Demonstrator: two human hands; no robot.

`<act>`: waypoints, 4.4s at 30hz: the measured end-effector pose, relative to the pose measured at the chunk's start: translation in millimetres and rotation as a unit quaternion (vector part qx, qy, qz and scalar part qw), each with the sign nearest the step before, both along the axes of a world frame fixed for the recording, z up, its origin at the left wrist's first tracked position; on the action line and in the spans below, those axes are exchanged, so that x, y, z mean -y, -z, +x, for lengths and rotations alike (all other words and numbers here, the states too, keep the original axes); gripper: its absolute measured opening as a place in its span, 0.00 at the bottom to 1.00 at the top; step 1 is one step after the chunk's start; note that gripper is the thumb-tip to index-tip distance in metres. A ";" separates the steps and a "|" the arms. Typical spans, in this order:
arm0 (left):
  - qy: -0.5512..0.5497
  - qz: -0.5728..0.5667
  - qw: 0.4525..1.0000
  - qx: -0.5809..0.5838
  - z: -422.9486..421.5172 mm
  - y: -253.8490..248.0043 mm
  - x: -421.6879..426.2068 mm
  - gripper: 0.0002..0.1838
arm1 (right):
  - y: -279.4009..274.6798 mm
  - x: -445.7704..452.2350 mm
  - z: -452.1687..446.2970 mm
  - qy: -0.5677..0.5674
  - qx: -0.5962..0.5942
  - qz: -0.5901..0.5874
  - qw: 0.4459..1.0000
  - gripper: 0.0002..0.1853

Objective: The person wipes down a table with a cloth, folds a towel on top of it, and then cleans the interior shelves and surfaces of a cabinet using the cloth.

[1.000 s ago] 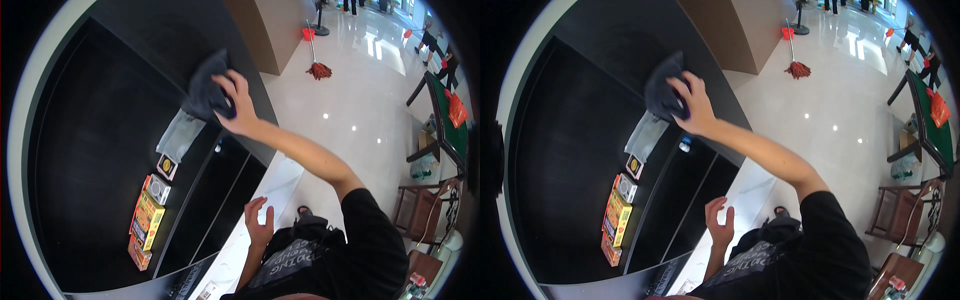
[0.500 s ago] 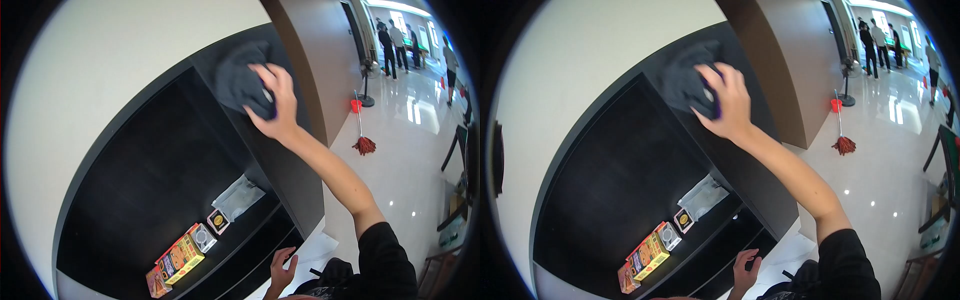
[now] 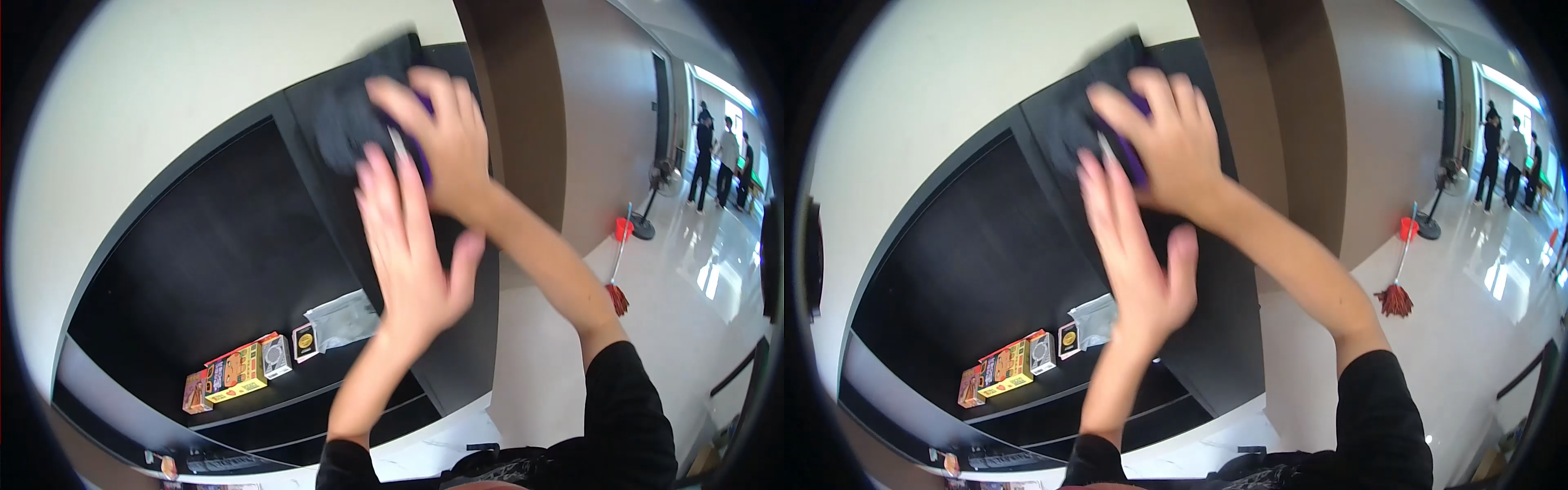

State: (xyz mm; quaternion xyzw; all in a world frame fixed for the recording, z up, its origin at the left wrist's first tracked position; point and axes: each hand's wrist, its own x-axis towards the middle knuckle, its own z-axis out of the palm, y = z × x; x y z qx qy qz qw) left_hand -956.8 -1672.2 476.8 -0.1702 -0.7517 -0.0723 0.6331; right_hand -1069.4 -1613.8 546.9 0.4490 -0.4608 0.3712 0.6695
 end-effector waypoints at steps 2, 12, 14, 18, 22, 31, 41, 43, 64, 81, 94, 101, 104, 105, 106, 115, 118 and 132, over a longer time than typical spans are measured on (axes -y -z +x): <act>-0.090 -0.012 0.985 -0.144 -30.4 -71.5 -4.8 0.35 | -54.8 2.6 -8.4 -0.005 -0.004 -0.037 0.999 0.24; -0.263 0.086 0.961 -0.004 -43.5 125.0 -41.2 0.24 | 240.9 -8.2 -18.7 0.000 0.209 0.082 0.975 0.19; -0.251 0.093 0.963 0.033 -36.4 193.6 -38.0 0.23 | 300.8 -22.1 -15.3 0.008 0.187 0.128 0.974 0.21; -0.241 0.083 0.967 -0.011 -38.8 131.4 -33.1 0.22 | 237.9 -25.2 -25.3 -0.027 0.132 0.177 0.975 0.24; -0.198 0.014 0.968 -0.154 -54.3 -37.7 -21.5 0.17 | 54.0 -20.5 -25.7 0.003 0.090 0.098 0.991 0.22; -0.220 0.145 0.963 -0.062 -50.8 111.5 -37.9 0.21 | 216.1 -4.6 -40.3 -0.066 0.151 0.080 0.983 0.17; -0.167 0.289 0.840 0.427 132.6 439.6 -126.9 0.34 | 530.8 -65.1 8.9 -0.067 0.288 0.371 0.880 0.32; -0.204 0.425 0.689 0.551 213.9 489.5 -150.5 0.28 | 543.7 -59.3 27.5 -0.110 0.347 0.348 0.864 0.33; -0.251 0.944 0.178 -0.121 561.8 712.3 -265.2 0.27 | 497.6 215.7 319.6 -0.100 0.347 0.422 0.831 0.34; -0.345 0.822 0.417 0.174 743.6 585.7 207.6 0.28 | 463.9 422.4 580.5 -0.428 0.239 0.377 0.786 0.28; -0.264 0.690 0.522 0.426 861.4 653.3 458.4 0.29 | 362.8 578.8 613.2 -0.309 0.410 0.119 0.850 0.33; -0.233 0.727 0.423 0.487 979.7 677.6 610.2 0.29 | 159.1 723.4 528.4 -0.059 0.340 -0.242 0.907 0.33; -0.223 0.833 0.366 0.349 1042.1 679.8 655.3 0.25 | 119.4 758.3 551.3 -0.046 0.278 -0.243 0.928 0.33; -0.238 0.849 0.360 0.304 1059.6 676.8 667.2 0.22 | 106.8 769.7 575.2 -0.041 0.245 -0.207 0.946 0.34; -0.254 0.863 0.352 0.259 1082.1 678.7 674.8 0.20 | 97.0 785.1 601.9 -0.035 0.215 -0.169 0.961 0.36; -0.304 0.861 0.256 0.317 1186.4 676.7 679.9 0.16 | 166.5 930.1 796.5 -0.123 -0.097 0.386 0.909 0.26; -0.288 0.842 0.289 0.353 1174.4 686.9 653.4 0.16 | 239.4 939.1 789.1 -0.057 -0.262 0.381 0.885 0.17; -0.186 0.407 0.823 0.349 872.9 505.3 679.4 0.15 | 114.4 707.6 559.4 -0.054 0.254 0.051 0.964 0.43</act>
